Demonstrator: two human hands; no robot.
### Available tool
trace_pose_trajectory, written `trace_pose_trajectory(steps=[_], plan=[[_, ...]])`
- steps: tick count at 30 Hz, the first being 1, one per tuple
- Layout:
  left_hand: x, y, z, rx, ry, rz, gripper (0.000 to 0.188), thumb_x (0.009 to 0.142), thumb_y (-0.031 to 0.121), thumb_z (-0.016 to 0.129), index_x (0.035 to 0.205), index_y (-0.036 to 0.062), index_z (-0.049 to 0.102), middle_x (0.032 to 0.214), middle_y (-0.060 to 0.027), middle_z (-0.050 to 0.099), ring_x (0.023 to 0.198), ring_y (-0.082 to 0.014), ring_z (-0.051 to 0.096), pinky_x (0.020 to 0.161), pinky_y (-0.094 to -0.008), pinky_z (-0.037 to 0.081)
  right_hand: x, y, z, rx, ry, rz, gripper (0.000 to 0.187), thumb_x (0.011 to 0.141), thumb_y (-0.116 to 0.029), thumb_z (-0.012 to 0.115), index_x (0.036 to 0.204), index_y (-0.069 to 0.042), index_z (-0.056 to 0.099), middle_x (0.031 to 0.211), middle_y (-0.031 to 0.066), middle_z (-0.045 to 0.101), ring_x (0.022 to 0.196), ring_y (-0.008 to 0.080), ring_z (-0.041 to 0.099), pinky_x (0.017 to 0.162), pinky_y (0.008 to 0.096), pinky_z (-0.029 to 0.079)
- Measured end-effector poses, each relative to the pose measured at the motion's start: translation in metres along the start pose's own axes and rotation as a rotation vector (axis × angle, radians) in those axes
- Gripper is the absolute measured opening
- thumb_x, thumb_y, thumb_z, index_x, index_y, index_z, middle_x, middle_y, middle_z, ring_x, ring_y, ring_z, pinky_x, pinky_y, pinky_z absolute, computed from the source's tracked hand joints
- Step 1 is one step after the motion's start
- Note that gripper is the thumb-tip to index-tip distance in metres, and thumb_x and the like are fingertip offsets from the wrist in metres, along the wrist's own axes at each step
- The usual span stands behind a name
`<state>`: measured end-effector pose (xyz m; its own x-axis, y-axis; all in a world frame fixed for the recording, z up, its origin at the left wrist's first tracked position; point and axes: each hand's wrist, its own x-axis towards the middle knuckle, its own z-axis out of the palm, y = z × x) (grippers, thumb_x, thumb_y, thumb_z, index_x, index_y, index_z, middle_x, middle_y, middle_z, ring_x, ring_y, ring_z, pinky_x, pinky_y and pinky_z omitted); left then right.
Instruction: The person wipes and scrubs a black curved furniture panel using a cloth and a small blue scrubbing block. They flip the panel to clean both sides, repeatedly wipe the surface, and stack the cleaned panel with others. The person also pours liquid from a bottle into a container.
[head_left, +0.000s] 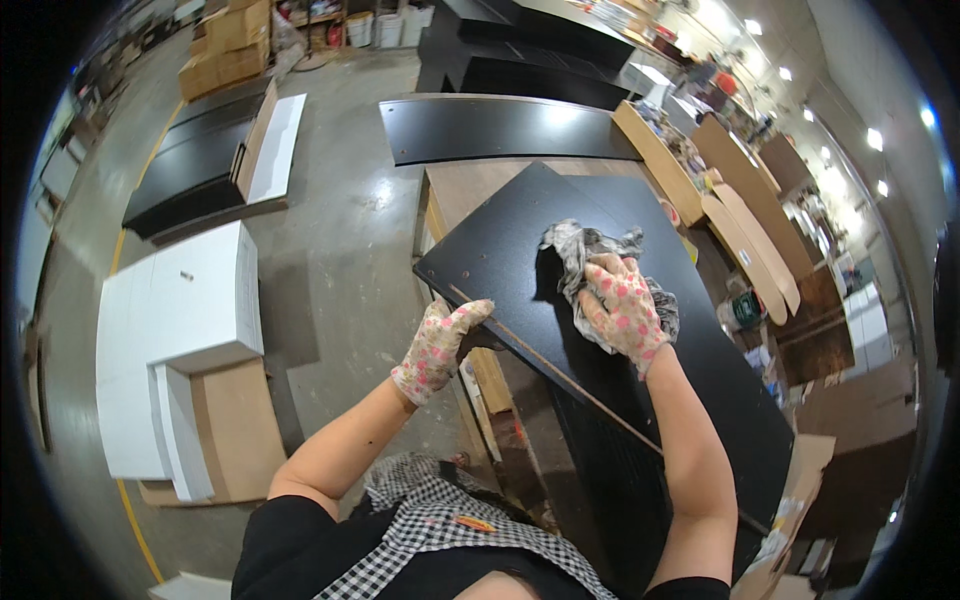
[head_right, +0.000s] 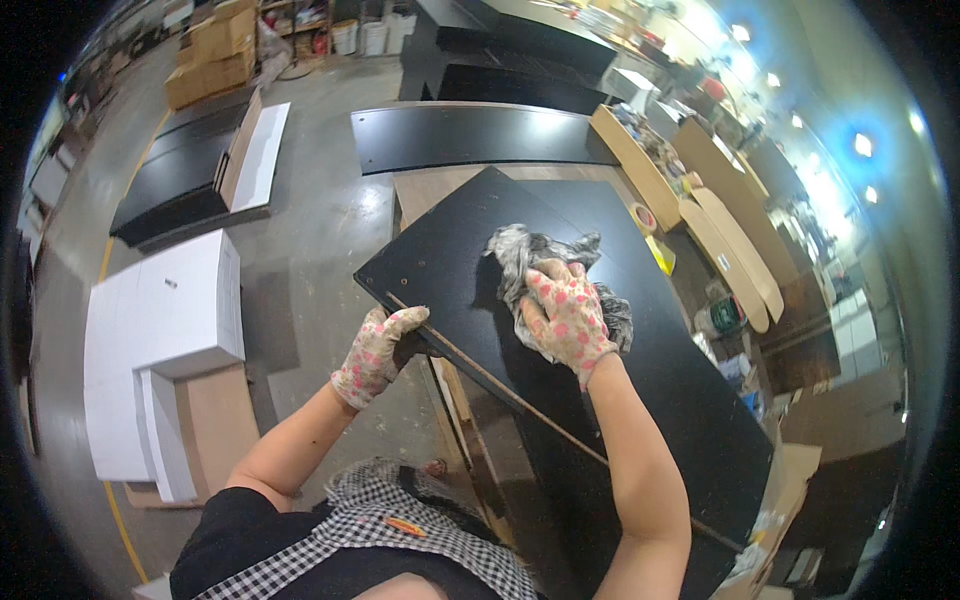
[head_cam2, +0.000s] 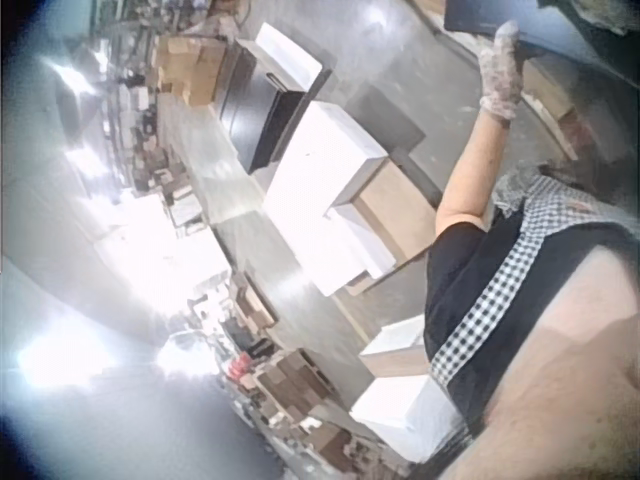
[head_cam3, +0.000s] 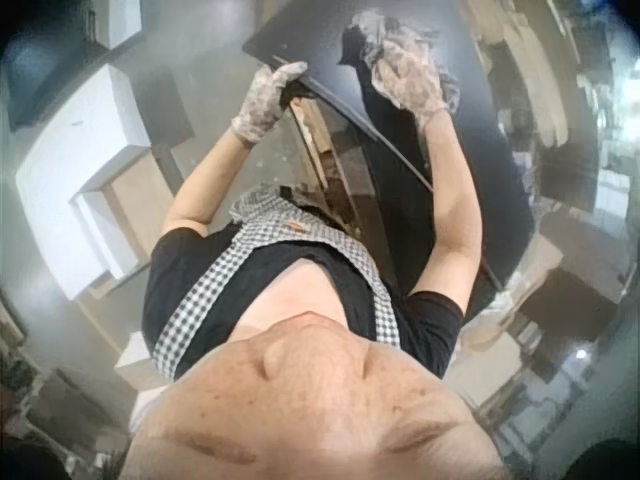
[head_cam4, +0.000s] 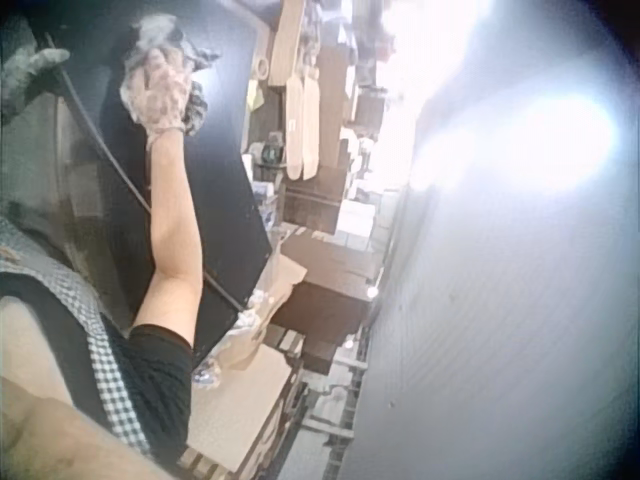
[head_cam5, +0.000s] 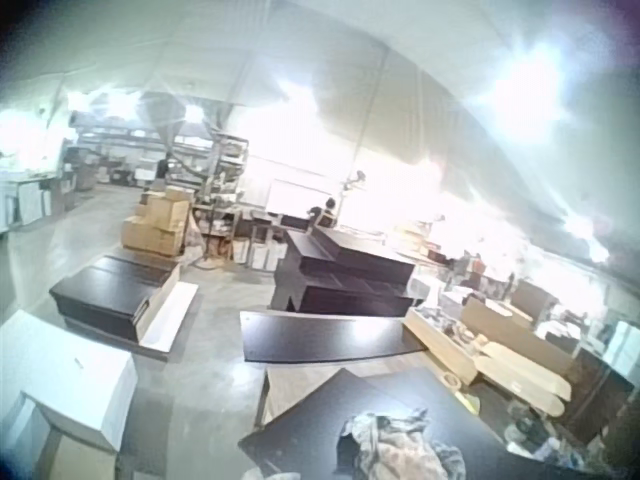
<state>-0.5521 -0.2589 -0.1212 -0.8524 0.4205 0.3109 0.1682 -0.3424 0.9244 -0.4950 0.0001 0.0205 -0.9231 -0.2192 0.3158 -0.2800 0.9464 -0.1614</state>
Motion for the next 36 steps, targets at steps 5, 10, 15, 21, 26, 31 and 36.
trace_pose_trajectory(steps=[5,10,15,21,26,31,36], plan=[[0.001,0.017,0.004,-0.009,0.007,-0.033,0.031,0.091,0.012,0.068,0.118,0.0021,0.058,0.101,-0.0074,0.067,0.094,-0.0214,0.070,0.079,-0.0365,0.061,0.048,0.019,0.013,-0.280,-0.066,0.017,0.041,0.078,-0.006,0.059,0.119,-0.003,0.066,0.125,0.0155,0.059,0.113,0.0403,0.054,0.098,0.0502,0.043],[0.006,0.040,0.005,-0.500,0.087,-0.504,0.035,0.089,0.014,0.069,0.121,0.0042,0.059,0.103,-0.0085,0.069,0.091,-0.0208,0.070,0.073,-0.0358,0.060,0.070,-0.010,0.023,0.111,-0.021,-0.279,0.037,0.083,-0.006,0.059,0.118,0.007,0.059,0.136,0.0230,0.054,0.123,0.0405,0.052,0.105,0.0493,0.041],[0.014,0.045,-0.002,-0.177,-0.152,-0.311,0.032,0.091,0.013,0.067,0.120,-0.0001,0.062,0.110,-0.0068,0.068,0.102,-0.0174,0.063,0.091,-0.0323,0.051,0.076,-0.035,0.030,0.085,-0.010,-0.235,0.029,0.081,-0.005,0.068,0.110,0.000,0.066,0.123,0.0188,0.061,0.107,0.0386,0.057,0.094,0.0449,0.047],[0.006,0.016,-0.001,0.072,-0.191,0.145,0.036,0.093,0.008,0.064,0.127,0.0184,0.065,0.124,-0.0142,0.064,0.119,-0.0305,0.058,0.100,-0.0431,0.047,0.099,-0.029,0.043,0.000,0.139,-0.107,0.025,0.082,0.000,0.064,0.106,-0.002,0.068,0.107,0.0170,0.064,0.095,0.0360,0.060,0.083,0.0447,0.050],[0.000,0.002,-0.001,0.104,-0.235,0.146,0.032,0.091,0.007,0.067,0.123,0.0101,0.065,0.120,-0.0147,0.063,0.104,-0.0256,0.064,0.088,-0.0381,0.051,0.115,-0.023,0.050,-0.030,0.073,-0.134,0.027,0.082,0.001,0.064,0.109,-0.001,0.067,0.117,0.0158,0.062,0.102,0.0362,0.058,0.088,0.0438,0.048],[-0.003,0.005,-0.002,0.271,-0.215,0.335,0.035,0.090,0.002,0.065,0.124,0.0067,0.064,0.114,-0.0163,0.064,0.092,-0.0242,0.068,0.077,-0.0352,0.055,0.127,-0.025,0.050,-0.005,0.066,-0.224,0.029,0.080,-0.004,0.063,0.108,-0.005,0.069,0.121,0.0121,0.062,0.102,0.0363,0.057,0.088,0.0459,0.046],[0.001,0.004,-0.005,0.331,-0.225,0.417,0.034,0.089,0.002,0.065,0.123,0.0078,0.065,0.113,-0.0168,0.065,0.096,-0.0276,0.067,0.085,-0.0371,0.054,0.135,-0.027,0.050,-0.029,0.005,-0.177,0.023,0.081,0.000,0.063,0.104,-0.002,0.066,0.117,0.0145,0.062,0.102,0.0347,0.056,0.090,0.0420,0.047]])
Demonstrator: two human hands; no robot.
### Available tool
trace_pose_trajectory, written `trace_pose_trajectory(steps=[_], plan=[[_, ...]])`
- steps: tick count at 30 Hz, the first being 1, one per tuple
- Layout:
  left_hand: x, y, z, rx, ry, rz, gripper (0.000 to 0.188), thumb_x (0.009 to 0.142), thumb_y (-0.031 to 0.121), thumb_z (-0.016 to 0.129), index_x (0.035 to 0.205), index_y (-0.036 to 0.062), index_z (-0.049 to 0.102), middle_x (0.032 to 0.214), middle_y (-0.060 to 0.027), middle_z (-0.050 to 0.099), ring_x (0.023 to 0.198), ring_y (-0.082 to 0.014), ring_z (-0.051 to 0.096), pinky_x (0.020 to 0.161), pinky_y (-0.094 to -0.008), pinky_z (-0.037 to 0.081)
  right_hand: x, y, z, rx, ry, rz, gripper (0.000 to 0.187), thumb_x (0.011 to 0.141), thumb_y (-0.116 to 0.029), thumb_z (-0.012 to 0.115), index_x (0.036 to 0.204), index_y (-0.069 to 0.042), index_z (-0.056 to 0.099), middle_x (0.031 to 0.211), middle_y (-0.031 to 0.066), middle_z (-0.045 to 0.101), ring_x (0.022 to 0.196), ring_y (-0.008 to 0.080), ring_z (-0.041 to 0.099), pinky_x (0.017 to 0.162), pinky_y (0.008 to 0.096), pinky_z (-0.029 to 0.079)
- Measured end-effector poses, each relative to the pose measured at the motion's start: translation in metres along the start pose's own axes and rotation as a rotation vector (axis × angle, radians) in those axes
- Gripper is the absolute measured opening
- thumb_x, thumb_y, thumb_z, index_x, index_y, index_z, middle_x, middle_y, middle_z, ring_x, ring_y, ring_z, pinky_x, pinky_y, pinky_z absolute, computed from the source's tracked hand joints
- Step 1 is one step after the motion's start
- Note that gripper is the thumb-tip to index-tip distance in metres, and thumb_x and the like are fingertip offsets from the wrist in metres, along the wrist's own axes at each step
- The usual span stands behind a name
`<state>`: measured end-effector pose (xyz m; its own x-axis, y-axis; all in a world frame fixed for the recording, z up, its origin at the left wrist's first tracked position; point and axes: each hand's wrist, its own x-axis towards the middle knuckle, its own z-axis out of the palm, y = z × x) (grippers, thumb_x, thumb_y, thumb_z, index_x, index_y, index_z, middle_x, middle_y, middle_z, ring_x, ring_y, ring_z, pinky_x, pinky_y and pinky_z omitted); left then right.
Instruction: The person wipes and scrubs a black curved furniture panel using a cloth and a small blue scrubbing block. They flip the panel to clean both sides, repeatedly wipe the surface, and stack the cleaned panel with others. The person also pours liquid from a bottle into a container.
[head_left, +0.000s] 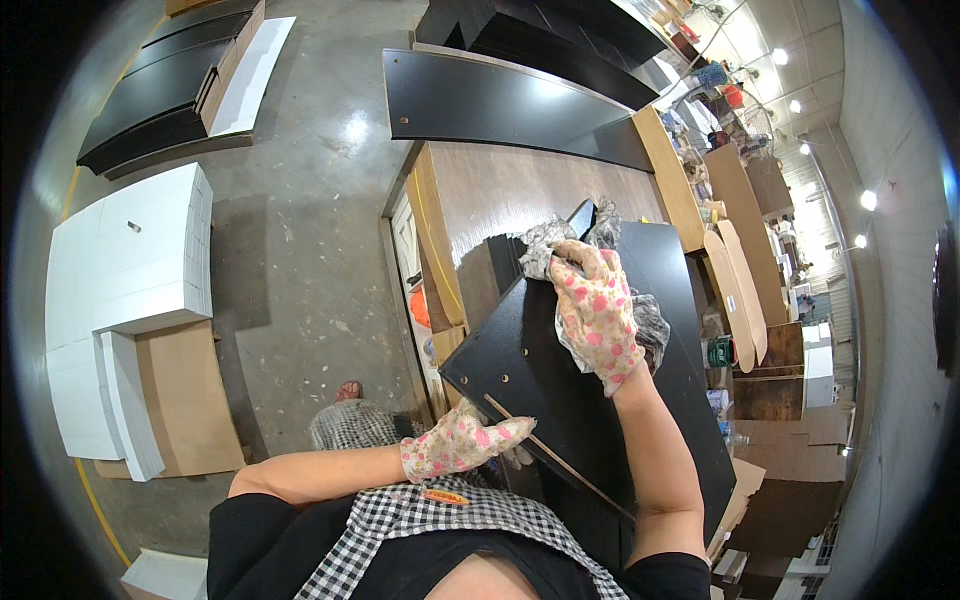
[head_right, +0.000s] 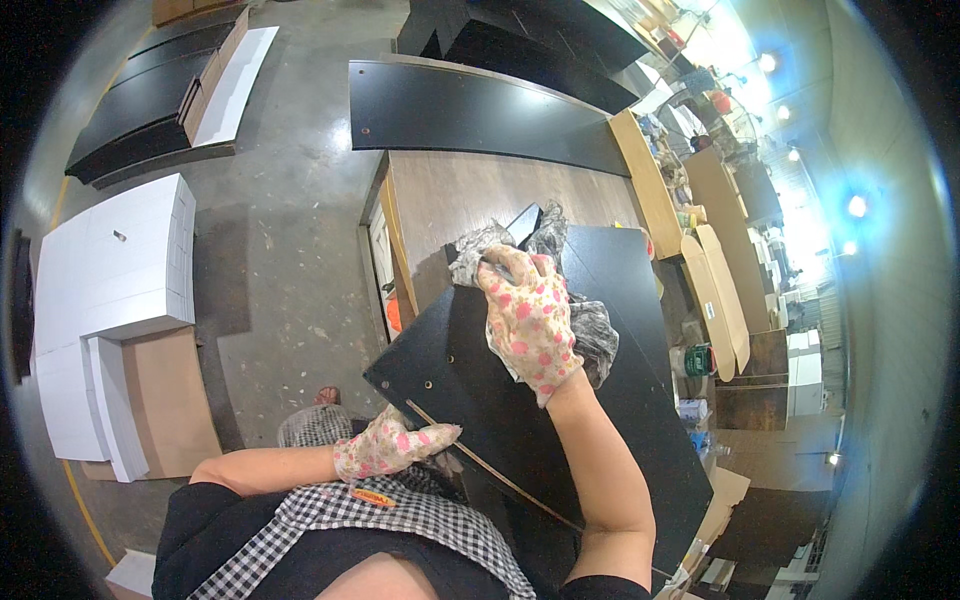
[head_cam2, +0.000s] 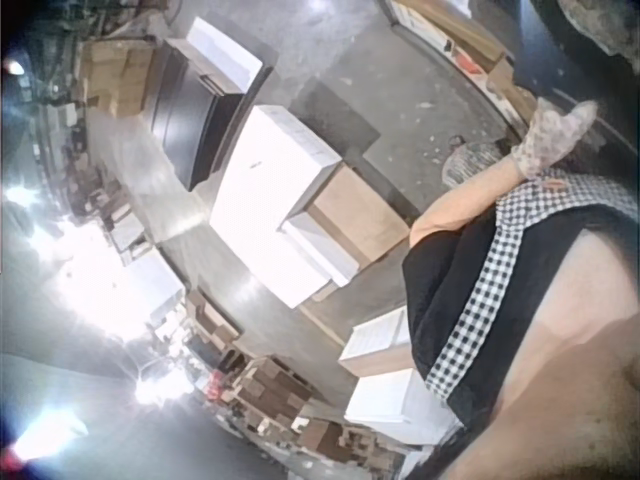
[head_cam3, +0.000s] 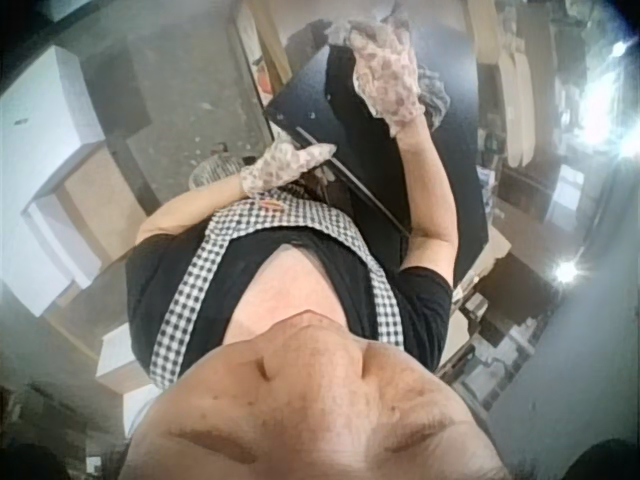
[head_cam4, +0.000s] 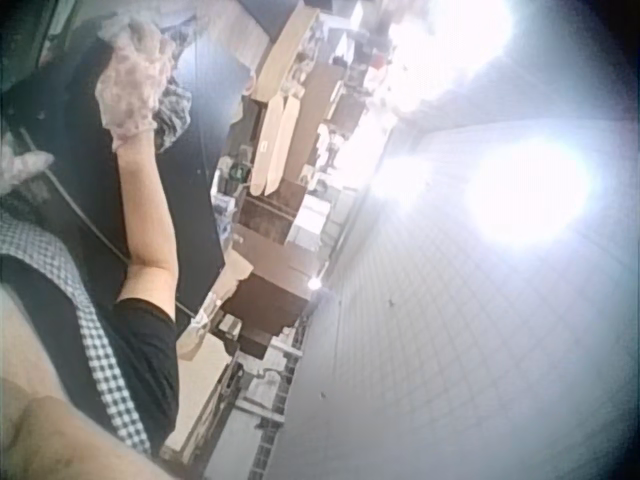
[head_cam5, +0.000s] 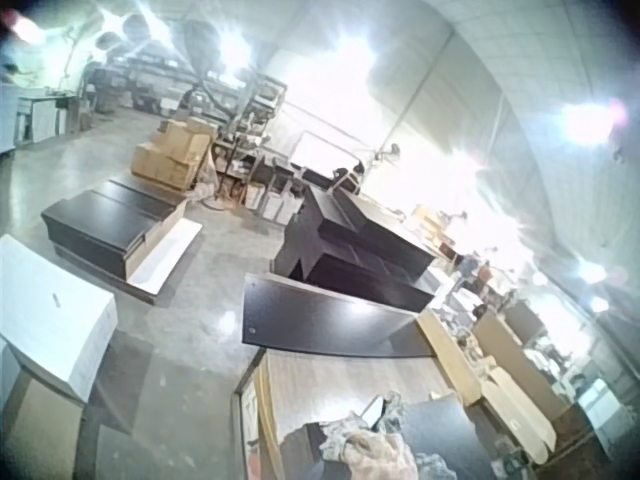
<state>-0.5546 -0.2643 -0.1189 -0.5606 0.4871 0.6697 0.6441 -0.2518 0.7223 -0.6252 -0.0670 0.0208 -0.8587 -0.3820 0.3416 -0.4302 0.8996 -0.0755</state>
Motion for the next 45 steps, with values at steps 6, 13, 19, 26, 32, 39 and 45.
trace_pose_trajectory(steps=[6,13,19,26,32,39,45], plan=[[-0.004,0.001,0.002,-0.112,-0.057,-0.124,0.035,0.086,0.003,0.067,0.120,0.0078,0.067,0.115,-0.0184,0.066,0.104,-0.0345,0.065,0.093,-0.0422,0.051,-0.006,-0.002,-0.001,0.019,-0.013,0.027,0.033,0.076,-0.002,0.063,0.108,-0.008,0.069,0.122,0.0094,0.061,0.103,0.0354,0.056,0.087,0.0459,0.046],[0.001,0.005,0.000,-0.014,0.006,-0.048,0.034,0.085,0.002,0.068,0.118,0.0069,0.068,0.114,-0.0185,0.066,0.099,-0.0332,0.066,0.089,-0.0409,0.052,-0.004,-0.002,0.000,0.013,0.010,-0.036,0.030,0.078,-0.001,0.064,0.107,-0.005,0.068,0.120,0.0125,0.061,0.101,0.0354,0.056,0.088,0.0445,0.046],[0.004,0.011,-0.002,-0.334,-0.026,-0.455,0.031,0.090,0.008,0.068,0.122,0.0090,0.065,0.116,-0.0157,0.066,0.103,-0.0299,0.065,0.090,-0.0400,0.051,-0.004,-0.003,0.005,-0.091,0.025,0.075,0.026,0.084,0.001,0.060,0.109,-0.002,0.068,0.119,0.0139,0.062,0.105,0.0349,0.056,0.091,0.0429,0.047],[0.009,0.018,-0.002,-0.580,0.058,-0.577,0.035,0.089,0.007,0.070,0.123,0.0171,0.067,0.119,-0.0175,0.064,0.108,-0.0339,0.063,0.095,-0.0438,0.049,-0.017,-0.011,0.002,-0.125,0.021,0.109,0.030,0.083,-0.001,0.062,0.112,-0.003,0.068,0.119,0.0144,0.062,0.106,0.0347,0.057,0.092,0.0435,0.047],[0.019,0.026,-0.006,-0.669,0.010,-0.852,0.042,0.089,0.015,0.074,0.127,0.0062,0.059,0.117,-0.0126,0.065,0.106,-0.0248,0.064,0.093,-0.0372,0.050,-0.014,-0.026,0.006,-0.102,0.082,0.054,0.029,0.082,-0.006,0.063,0.111,-0.007,0.069,0.118,0.0110,0.063,0.105,0.0332,0.058,0.088,0.0451,0.046],[0.015,0.015,0.002,-0.348,0.165,-0.328,0.028,0.093,0.013,0.069,0.115,-0.0001,0.062,0.099,-0.0103,0.070,0.082,-0.0188,0.070,0.070,-0.0304,0.056,-0.020,-0.014,-0.007,0.737,0.155,0.284,0.022,0.090,-0.002,0.057,0.109,0.000,0.069,0.110,0.0150,0.067,0.101,0.0250,0.064,0.092,0.0335,0.050],[0.016,0.022,-0.003,-0.730,0.065,-0.541,0.031,0.094,0.015,0.068,0.117,-0.0017,0.056,0.095,-0.0115,0.071,0.075,-0.0187,0.072,0.063,-0.0292,0.059,-0.036,-0.003,-0.011,0.502,0.188,0.522,0.013,0.090,-0.008,0.064,0.089,0.002,0.070,0.103,0.0136,0.067,0.097,0.0238,0.064,0.086,0.0342,0.051]])
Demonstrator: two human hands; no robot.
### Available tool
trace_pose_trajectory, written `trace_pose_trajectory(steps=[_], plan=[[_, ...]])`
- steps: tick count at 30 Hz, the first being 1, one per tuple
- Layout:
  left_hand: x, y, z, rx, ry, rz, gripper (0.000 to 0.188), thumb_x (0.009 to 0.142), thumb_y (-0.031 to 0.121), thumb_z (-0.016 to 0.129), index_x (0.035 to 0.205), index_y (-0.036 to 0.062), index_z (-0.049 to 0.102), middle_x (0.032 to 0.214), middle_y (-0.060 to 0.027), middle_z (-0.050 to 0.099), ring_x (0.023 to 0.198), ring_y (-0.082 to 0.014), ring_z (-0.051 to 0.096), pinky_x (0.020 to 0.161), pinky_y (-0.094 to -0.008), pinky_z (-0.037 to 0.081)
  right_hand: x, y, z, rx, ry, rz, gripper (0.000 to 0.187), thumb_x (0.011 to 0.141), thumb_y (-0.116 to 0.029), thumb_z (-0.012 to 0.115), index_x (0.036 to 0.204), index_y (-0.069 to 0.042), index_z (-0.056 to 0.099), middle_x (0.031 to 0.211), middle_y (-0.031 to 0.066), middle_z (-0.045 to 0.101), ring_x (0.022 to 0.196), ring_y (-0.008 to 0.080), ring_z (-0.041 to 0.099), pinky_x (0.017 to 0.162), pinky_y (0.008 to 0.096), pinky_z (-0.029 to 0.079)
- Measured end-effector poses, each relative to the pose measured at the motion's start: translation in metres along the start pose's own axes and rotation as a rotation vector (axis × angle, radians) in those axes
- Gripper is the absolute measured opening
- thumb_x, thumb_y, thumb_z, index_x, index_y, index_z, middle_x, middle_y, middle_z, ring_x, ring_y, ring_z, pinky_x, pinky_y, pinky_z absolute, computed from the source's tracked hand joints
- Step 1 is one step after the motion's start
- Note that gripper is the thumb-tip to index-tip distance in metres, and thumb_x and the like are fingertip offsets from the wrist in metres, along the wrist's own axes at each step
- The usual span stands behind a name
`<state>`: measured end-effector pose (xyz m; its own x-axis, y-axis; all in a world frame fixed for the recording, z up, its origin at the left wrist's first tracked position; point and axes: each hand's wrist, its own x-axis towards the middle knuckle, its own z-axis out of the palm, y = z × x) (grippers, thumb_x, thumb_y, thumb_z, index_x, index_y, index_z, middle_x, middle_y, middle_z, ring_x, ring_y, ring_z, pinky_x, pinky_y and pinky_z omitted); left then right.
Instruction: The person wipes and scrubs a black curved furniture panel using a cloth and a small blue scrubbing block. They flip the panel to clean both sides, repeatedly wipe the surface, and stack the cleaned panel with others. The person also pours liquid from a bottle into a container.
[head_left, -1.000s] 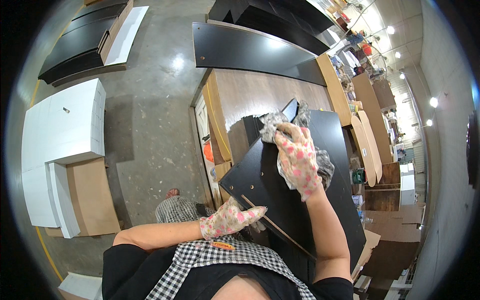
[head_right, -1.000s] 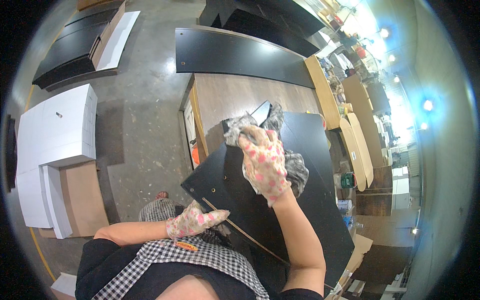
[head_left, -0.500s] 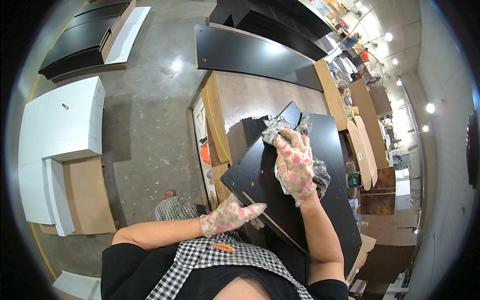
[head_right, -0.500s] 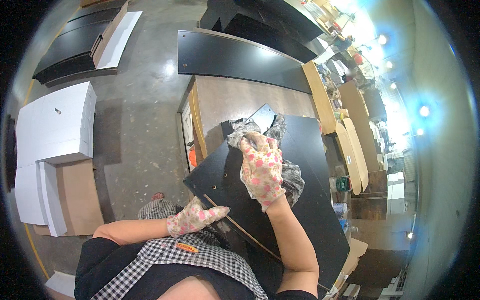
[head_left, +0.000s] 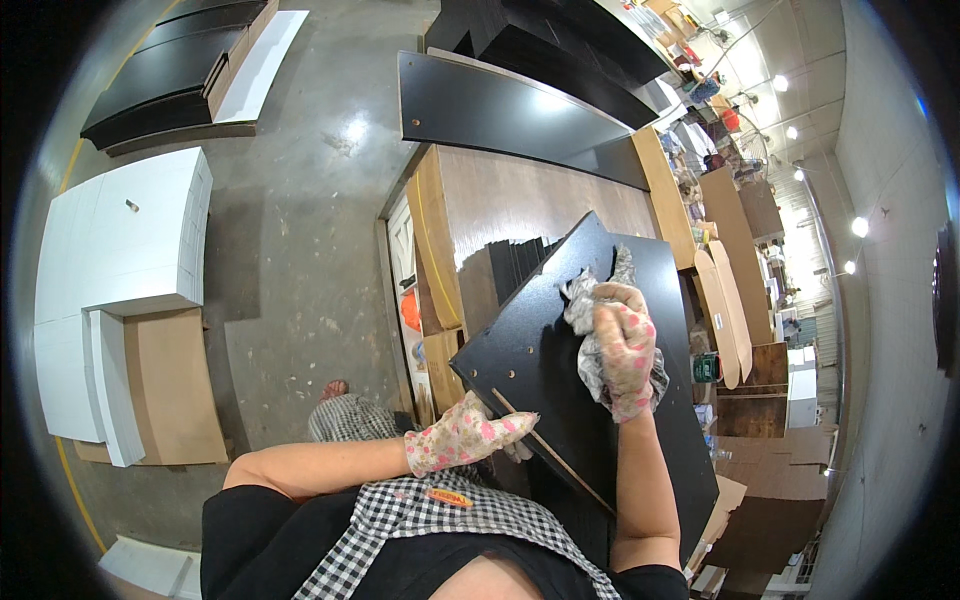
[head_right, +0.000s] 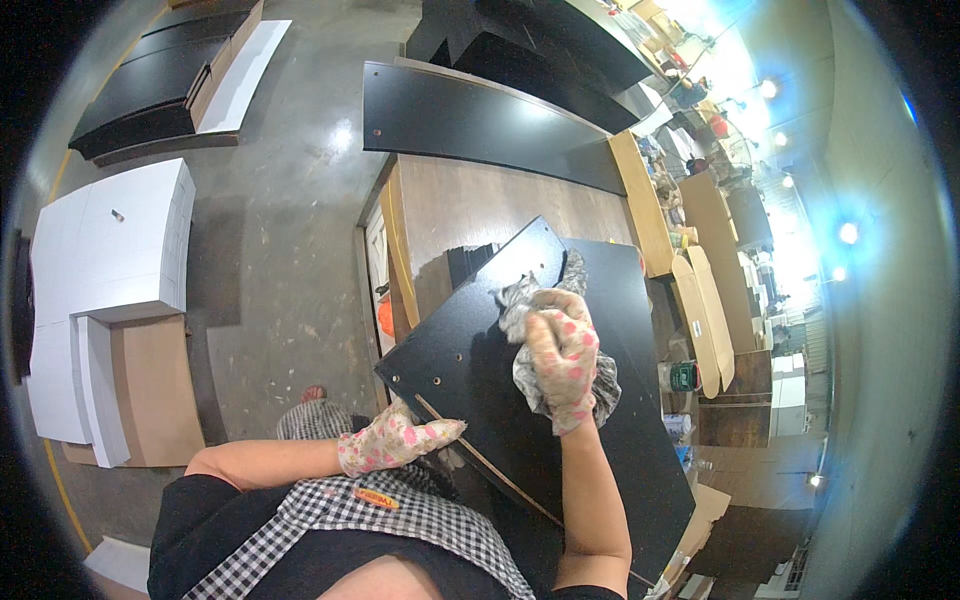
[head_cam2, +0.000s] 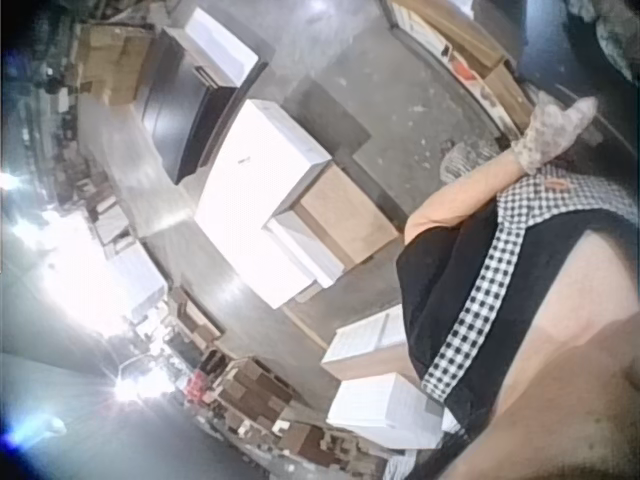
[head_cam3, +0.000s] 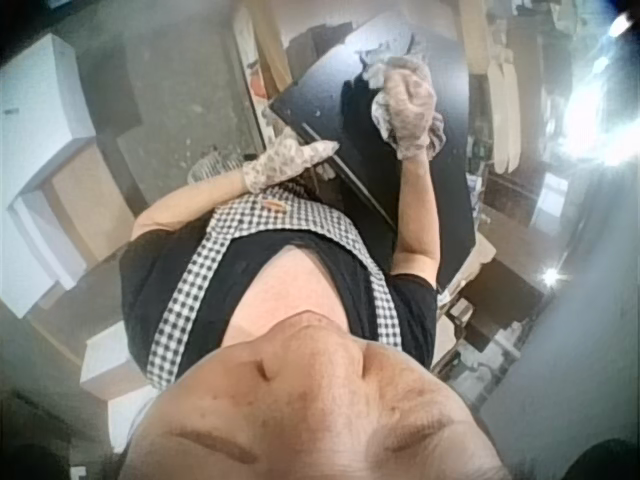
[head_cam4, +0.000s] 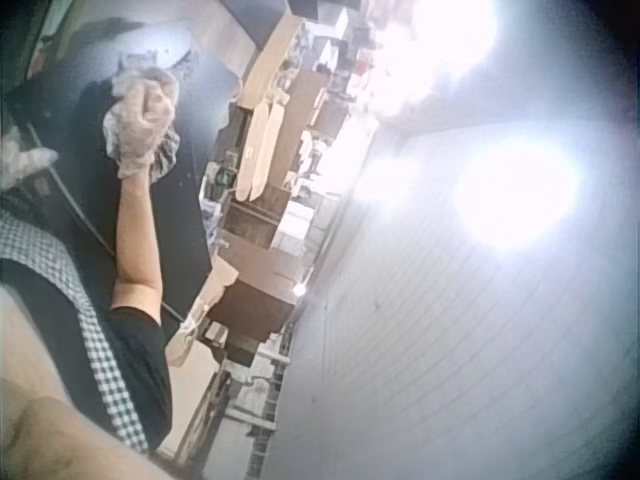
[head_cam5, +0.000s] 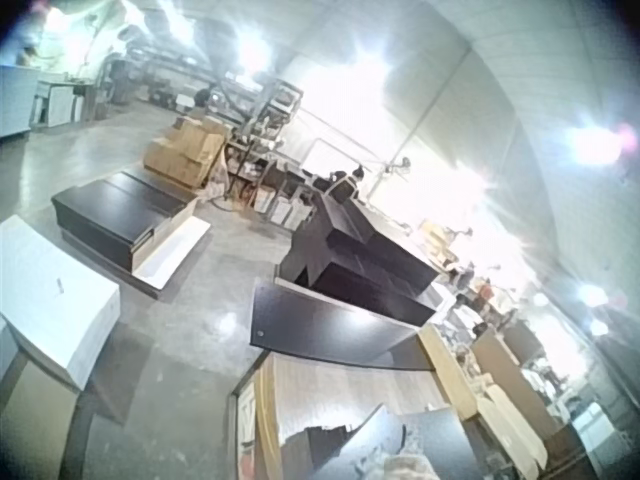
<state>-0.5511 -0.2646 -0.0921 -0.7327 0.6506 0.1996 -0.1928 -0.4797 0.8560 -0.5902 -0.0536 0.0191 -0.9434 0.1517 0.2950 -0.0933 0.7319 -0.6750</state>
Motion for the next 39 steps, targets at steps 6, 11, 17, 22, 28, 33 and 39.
trace_pose_trajectory(steps=[6,11,17,22,28,33,39], plan=[[-0.001,-0.006,0.002,-0.137,0.023,-0.251,0.032,0.090,0.012,0.072,0.122,0.0126,0.066,0.121,-0.0168,0.063,0.107,-0.0307,0.064,0.093,-0.0412,0.050,-0.010,-0.018,0.021,-0.178,-0.039,-0.195,0.021,0.076,-0.004,0.077,0.095,-0.004,0.068,0.099,0.0145,0.066,0.095,0.0313,0.064,0.085,0.0390,0.051],[0.008,-0.014,0.004,0.142,0.114,0.175,0.030,0.091,0.017,0.072,0.113,0.0002,0.059,0.094,-0.0111,0.069,0.076,-0.0195,0.071,0.064,-0.0319,0.059,-0.005,-0.037,0.033,-0.237,-0.145,-0.290,0.024,0.077,0.004,0.074,0.100,-0.001,0.068,0.098,0.0138,0.065,0.087,0.0260,0.066,0.077,0.0347,0.054],[0.004,0.004,0.000,-0.199,0.033,-0.347,0.040,0.092,0.015,0.070,0.126,0.0003,0.057,0.112,-0.0077,0.067,0.097,-0.0147,0.065,0.082,-0.0312,0.054,0.001,-0.048,0.046,-0.211,-0.287,-0.469,0.021,0.075,-0.002,0.074,0.095,-0.003,0.069,0.094,0.0115,0.064,0.087,0.0303,0.063,0.078,0.0390,0.051],[0.008,0.004,0.003,-0.306,-0.003,-0.409,0.042,0.093,0.016,0.069,0.129,0.0010,0.053,0.112,-0.0083,0.066,0.094,-0.0132,0.065,0.076,-0.0299,0.056,0.000,-0.058,0.059,-0.116,-0.178,-0.309,0.021,0.076,0.003,0.074,0.095,-0.002,0.069,0.094,0.0122,0.064,0.088,0.0278,0.064,0.077,0.0366,0.052],[0.009,0.006,0.002,-0.139,0.013,-0.060,0.040,0.093,0.016,0.069,0.126,0.0013,0.051,0.098,-0.0092,0.068,0.077,-0.0170,0.069,0.065,-0.0318,0.058,0.003,-0.051,0.058,-0.101,-0.272,-0.524,0.018,0.076,-0.001,0.074,0.093,-0.003,0.067,0.095,0.0117,0.065,0.090,0.0309,0.063,0.078,0.0406,0.051],[0.000,-0.005,-0.003,-0.137,0.012,-0.380,0.049,0.092,0.013,0.069,0.135,0.0020,0.047,0.116,-0.0090,0.065,0.105,-0.0200,0.064,0.089,-0.0379,0.053,0.006,-0.047,0.056,-0.082,-0.095,-0.324,0.019,0.076,-0.003,0.074,0.095,-0.004,0.067,0.092,0.0120,0.063,0.087,0.0313,0.062,0.077,0.0427,0.050],[0.008,-0.020,-0.011,0.763,-0.054,0.320,0.045,0.092,0.015,0.068,0.133,0.0077,0.050,0.111,-0.0079,0.068,0.102,-0.0221,0.066,0.089,-0.0384,0.054,-0.002,-0.053,0.066,-0.076,-0.556,-0.655,0.025,0.077,-0.010,0.076,0.100,-0.010,0.068,0.098,0.0094,0.064,0.092,0.0300,0.062,0.082,0.0416,0.051]])
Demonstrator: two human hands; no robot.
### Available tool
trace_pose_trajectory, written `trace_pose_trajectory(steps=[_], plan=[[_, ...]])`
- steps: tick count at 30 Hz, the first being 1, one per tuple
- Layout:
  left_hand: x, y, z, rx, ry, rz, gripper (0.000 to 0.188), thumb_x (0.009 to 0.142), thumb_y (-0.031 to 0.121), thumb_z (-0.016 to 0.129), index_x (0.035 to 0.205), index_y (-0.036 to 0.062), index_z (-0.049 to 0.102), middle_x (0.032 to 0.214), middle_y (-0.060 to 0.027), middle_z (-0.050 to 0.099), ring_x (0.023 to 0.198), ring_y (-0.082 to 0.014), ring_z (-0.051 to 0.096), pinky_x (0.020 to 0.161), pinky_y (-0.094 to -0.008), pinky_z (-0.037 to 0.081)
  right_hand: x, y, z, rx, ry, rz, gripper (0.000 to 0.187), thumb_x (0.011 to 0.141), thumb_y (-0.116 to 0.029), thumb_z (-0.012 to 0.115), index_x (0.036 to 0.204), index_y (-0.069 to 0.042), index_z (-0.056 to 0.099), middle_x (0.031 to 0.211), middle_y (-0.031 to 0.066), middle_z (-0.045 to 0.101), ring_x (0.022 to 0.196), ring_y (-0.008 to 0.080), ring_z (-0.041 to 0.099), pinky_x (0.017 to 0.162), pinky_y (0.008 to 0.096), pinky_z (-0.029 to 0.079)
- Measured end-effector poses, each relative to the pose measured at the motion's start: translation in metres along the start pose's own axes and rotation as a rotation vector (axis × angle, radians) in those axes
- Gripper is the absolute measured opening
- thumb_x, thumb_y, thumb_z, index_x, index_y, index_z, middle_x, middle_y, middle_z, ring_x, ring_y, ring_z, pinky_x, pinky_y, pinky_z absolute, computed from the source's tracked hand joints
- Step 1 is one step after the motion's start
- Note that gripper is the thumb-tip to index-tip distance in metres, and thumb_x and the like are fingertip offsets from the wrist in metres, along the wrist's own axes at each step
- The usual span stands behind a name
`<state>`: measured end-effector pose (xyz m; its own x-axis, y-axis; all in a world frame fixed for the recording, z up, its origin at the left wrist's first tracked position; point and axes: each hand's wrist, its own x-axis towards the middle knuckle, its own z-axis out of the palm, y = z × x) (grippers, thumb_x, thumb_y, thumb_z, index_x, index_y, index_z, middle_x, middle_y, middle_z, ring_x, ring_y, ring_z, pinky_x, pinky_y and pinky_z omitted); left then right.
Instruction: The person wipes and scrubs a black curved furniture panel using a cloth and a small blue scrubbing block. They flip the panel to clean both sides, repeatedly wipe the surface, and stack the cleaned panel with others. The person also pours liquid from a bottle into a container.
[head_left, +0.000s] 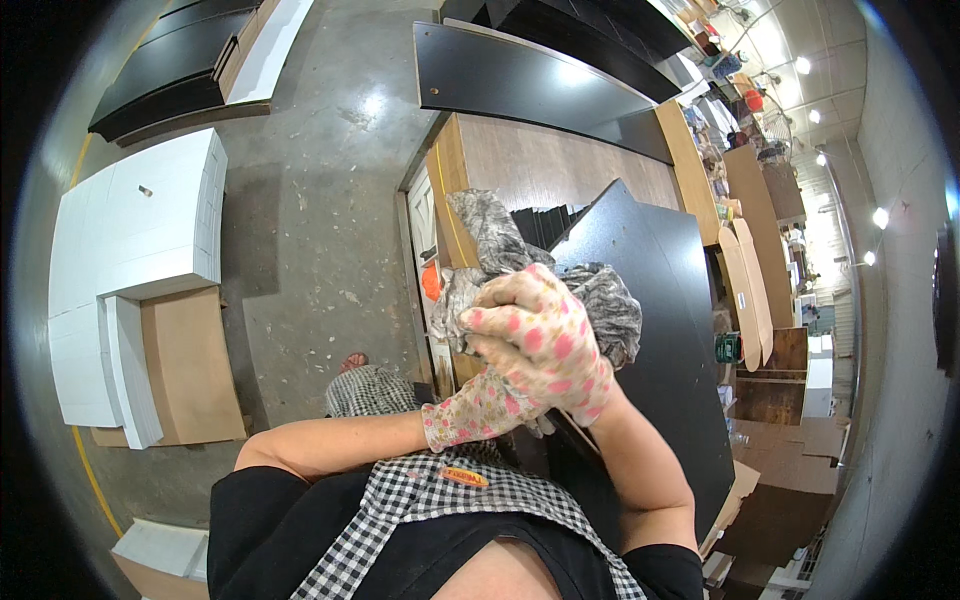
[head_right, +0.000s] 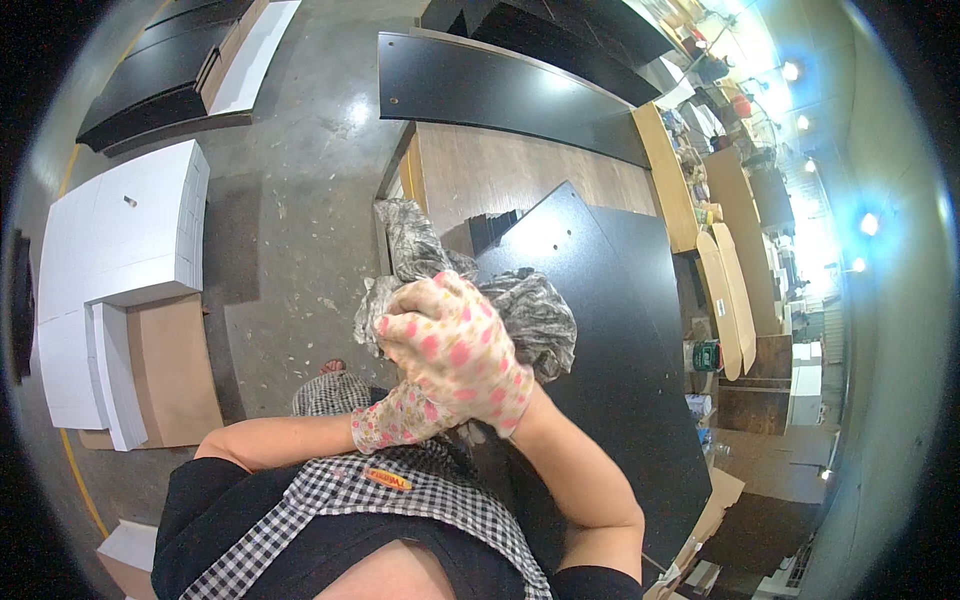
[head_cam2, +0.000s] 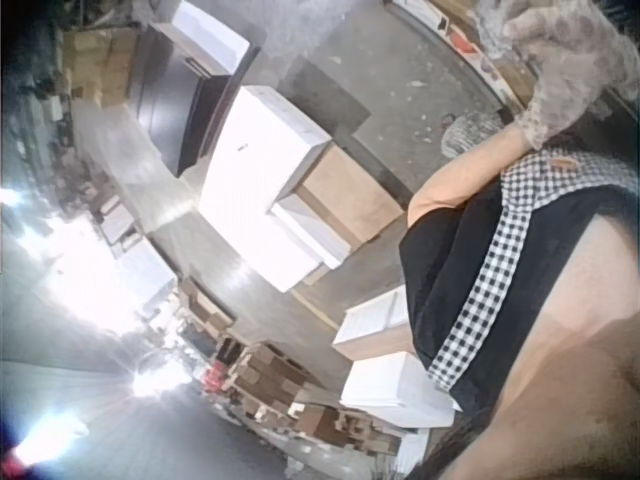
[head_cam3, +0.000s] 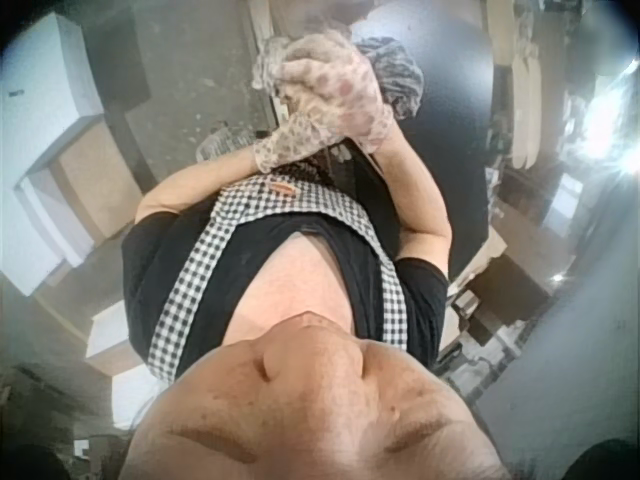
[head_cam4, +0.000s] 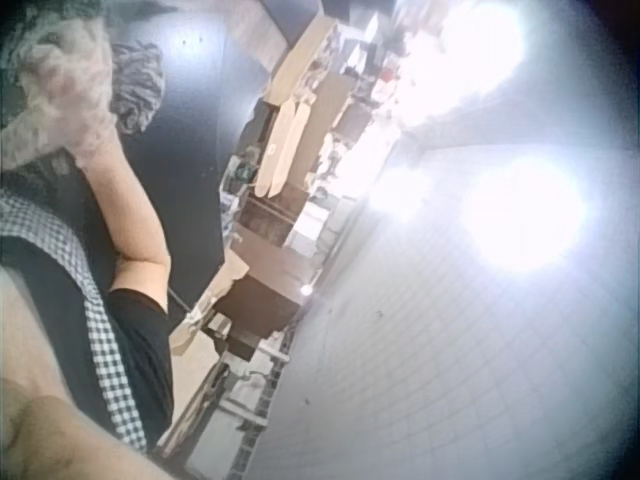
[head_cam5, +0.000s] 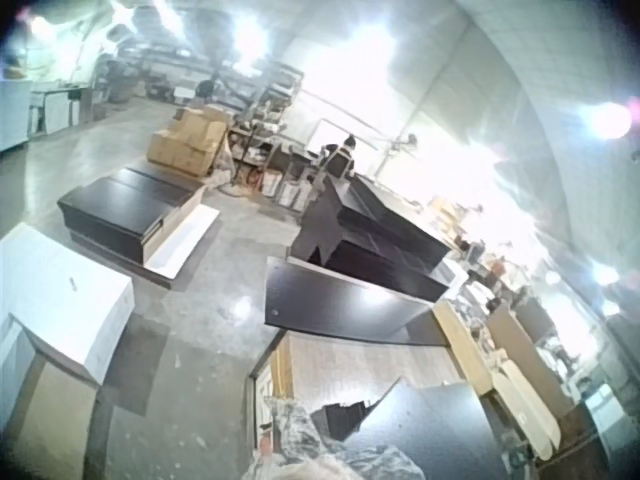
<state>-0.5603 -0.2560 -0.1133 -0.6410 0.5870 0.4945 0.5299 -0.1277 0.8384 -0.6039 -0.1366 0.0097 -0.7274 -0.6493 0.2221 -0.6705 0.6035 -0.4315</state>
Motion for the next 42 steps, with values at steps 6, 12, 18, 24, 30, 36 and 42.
trace_pose_trajectory(steps=[6,12,18,24,30,36,42], plan=[[0.010,0.032,-0.023,-1.011,-0.130,-0.808,0.037,0.089,0.010,0.072,0.124,0.0070,0.061,0.108,-0.0114,0.069,0.086,-0.0194,0.070,0.072,-0.0322,0.057,-0.034,0.019,-0.030,-0.050,0.496,0.465,0.015,0.085,-0.004,0.070,0.100,-0.005,0.069,0.098,0.0135,0.066,0.090,0.0267,0.066,0.079,0.0349,0.053],[0.016,0.029,-0.025,-1.029,-0.144,-0.688,0.045,0.089,0.016,0.074,0.128,0.0017,0.055,0.103,-0.0096,0.069,0.079,-0.0156,0.069,0.066,-0.0281,0.058,-0.035,0.010,-0.020,-0.092,0.227,0.204,0.025,0.075,-0.004,0.076,0.099,-0.007,0.068,0.099,0.0112,0.065,0.091,0.0307,0.062,0.081,0.0407,0.049],[0.007,0.017,-0.016,-1.126,-0.133,-0.577,0.029,0.089,0.014,0.072,0.113,0.0027,0.060,0.087,-0.0021,0.067,0.078,-0.0110,0.065,0.066,-0.0270,0.054,-0.021,-0.005,-0.010,-0.160,0.304,0.116,0.033,0.075,-0.002,0.075,0.106,-0.009,0.068,0.099,0.0091,0.064,0.088,0.0287,0.059,0.077,0.0399,0.048],[0.006,0.008,-0.006,-0.683,0.022,-0.153,0.035,0.088,0.016,0.071,0.120,0.0066,0.060,0.108,-0.0033,0.065,0.099,-0.0134,0.061,0.086,-0.0321,0.050,-0.022,-0.008,-0.015,-0.263,-0.032,0.080,0.049,0.072,-0.005,0.074,0.120,-0.012,0.066,0.107,0.0071,0.062,0.087,0.0280,0.057,0.080,0.0411,0.047],[0.002,0.001,-0.007,-0.758,-0.157,-0.338,0.044,0.087,0.018,0.072,0.127,0.0077,0.057,0.115,-0.0062,0.065,0.107,-0.0188,0.060,0.094,-0.0330,0.048,-0.017,-0.013,-0.015,-0.232,0.086,0.073,0.047,0.071,0.000,0.072,0.117,-0.011,0.068,0.104,0.0060,0.063,0.088,0.0263,0.057,0.079,0.0400,0.046],[0.004,0.006,-0.011,-0.788,-0.174,-0.355,0.051,0.085,0.016,0.076,0.130,0.0063,0.054,0.114,-0.0075,0.065,0.103,-0.0178,0.062,0.089,-0.0335,0.051,-0.024,-0.015,-0.020,-0.276,-0.071,0.149,0.051,0.069,0.004,0.073,0.117,-0.011,0.069,0.105,0.0080,0.062,0.093,0.0279,0.057,0.077,0.0383,0.048],[0.001,0.006,-0.009,-0.913,-0.237,-0.538,0.049,0.084,0.014,0.078,0.127,0.0047,0.056,0.109,-0.0083,0.068,0.096,-0.0145,0.065,0.083,-0.0303,0.054,-0.035,-0.011,-0.016,-0.295,0.129,0.084,0.045,0.070,-0.005,0.071,0.114,-0.014,0.070,0.106,0.0069,0.060,0.090,0.0278,0.057,0.082,0.0432,0.045]])
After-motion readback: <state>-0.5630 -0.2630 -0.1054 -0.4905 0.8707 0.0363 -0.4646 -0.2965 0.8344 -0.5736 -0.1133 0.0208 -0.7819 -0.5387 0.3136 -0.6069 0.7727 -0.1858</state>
